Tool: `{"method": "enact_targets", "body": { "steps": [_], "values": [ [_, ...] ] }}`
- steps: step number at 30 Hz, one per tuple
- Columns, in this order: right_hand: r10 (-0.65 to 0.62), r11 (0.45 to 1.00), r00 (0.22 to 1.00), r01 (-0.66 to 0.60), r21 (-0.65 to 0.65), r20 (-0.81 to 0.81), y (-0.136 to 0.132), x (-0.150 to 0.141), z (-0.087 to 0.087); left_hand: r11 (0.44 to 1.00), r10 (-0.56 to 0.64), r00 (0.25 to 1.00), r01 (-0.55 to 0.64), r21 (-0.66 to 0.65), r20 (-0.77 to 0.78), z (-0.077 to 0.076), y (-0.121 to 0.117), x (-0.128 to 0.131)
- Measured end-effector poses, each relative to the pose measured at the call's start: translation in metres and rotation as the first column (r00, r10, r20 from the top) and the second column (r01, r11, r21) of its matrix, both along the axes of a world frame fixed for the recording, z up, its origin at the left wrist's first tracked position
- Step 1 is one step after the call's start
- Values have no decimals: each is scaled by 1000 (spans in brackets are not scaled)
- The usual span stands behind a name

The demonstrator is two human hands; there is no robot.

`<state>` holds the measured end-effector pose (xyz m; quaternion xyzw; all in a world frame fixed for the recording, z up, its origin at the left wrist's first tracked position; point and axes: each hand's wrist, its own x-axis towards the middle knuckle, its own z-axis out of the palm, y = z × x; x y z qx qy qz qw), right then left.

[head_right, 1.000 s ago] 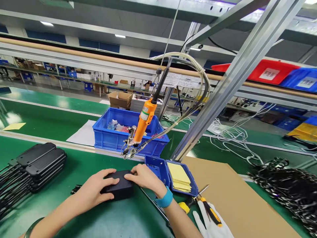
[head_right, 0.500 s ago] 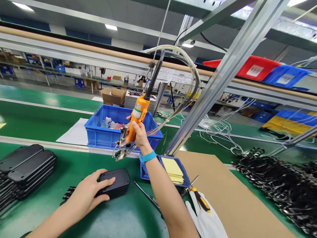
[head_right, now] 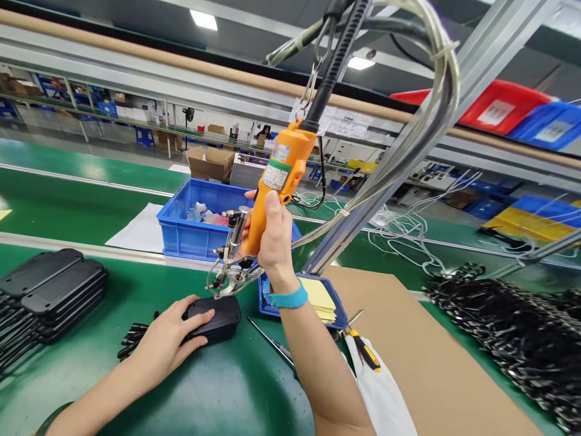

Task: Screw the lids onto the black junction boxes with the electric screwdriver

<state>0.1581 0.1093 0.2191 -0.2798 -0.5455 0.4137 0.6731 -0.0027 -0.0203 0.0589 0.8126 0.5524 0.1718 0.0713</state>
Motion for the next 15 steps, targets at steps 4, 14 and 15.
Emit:
{"method": "enact_targets", "body": {
  "steps": [4, 14, 15],
  "values": [
    [30, 998, 998, -27, -52, 62, -1, -1, -11, 1000, 2, 1000, -3, 24, 22, -2, -1, 0],
    [45, 996, 996, -39, -80, 73, -5, -7, -24, 998, 5, 999, -9, 64, 50, -9, -2, 0],
    [47, 996, 997, -42, -81, 67, -6, -7, -26, 998, 8, 999, -11, 60, 50, -9, -2, 1]
  ]
}}
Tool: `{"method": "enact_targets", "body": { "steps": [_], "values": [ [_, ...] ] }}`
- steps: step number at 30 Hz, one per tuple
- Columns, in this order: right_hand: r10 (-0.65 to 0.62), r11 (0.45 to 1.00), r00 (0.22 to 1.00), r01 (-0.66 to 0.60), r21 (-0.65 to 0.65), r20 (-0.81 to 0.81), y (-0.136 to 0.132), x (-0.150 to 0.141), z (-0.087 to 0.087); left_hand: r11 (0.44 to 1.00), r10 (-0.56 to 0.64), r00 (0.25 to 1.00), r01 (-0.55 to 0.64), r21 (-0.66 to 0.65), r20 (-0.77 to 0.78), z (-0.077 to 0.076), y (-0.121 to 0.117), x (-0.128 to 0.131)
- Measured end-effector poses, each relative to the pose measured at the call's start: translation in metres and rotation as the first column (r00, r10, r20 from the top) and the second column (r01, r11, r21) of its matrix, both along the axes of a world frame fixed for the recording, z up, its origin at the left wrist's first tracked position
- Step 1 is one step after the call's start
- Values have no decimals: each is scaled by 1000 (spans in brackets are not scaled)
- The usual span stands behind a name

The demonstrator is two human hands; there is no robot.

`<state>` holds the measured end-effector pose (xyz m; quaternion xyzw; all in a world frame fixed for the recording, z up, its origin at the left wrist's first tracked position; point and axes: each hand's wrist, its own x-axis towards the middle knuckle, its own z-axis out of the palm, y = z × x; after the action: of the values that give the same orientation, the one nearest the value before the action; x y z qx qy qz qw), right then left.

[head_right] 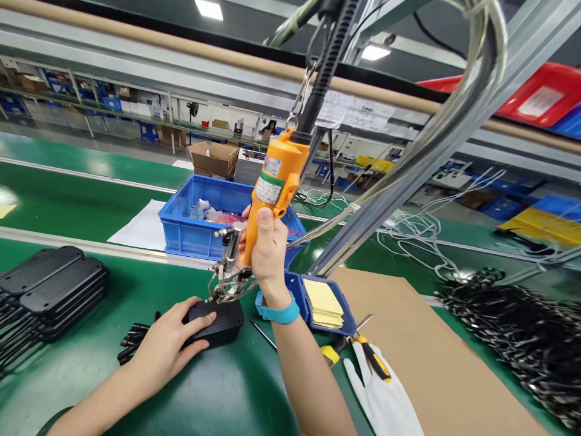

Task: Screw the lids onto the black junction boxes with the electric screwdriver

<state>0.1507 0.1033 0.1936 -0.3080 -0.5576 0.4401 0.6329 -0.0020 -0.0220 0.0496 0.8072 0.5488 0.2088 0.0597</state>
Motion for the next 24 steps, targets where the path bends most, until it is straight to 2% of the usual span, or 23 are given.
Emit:
{"method": "enact_targets", "body": {
  "steps": [4, 7, 9, 13, 16, 19, 24],
  "values": [
    [7, 1000, 999, -6, 13, -41, -5, 3, -7, 1000, 4, 1000, -4, -21, -5, 3, 0, 0],
    [-5, 998, 998, 8, 57, -56, -14, 8, -1, 999, 5, 1000, -6, -54, -19, 8, 1, 0],
    [-58, 992, 997, 63, 105, -52, -22, 13, 16, 996, 7, 999, -10, -85, -37, 12, 0, 0],
    [-149, 958, 987, 158, 240, -55, -37, 19, 63, 991, 37, 996, -47, -122, -82, 19, -1, 3],
    [-164, 957, 986, 168, 236, -40, -41, 20, 80, 987, 82, 992, -94, -133, -91, 19, -3, 6],
    [-155, 974, 988, 155, 168, -14, -39, 20, 69, 986, 109, 991, -117, -115, -73, 15, -6, 9],
    [-105, 994, 994, 105, 43, 6, -37, 19, 30, 990, 92, 995, -97, -103, -48, 12, -7, 8]
  ]
}}
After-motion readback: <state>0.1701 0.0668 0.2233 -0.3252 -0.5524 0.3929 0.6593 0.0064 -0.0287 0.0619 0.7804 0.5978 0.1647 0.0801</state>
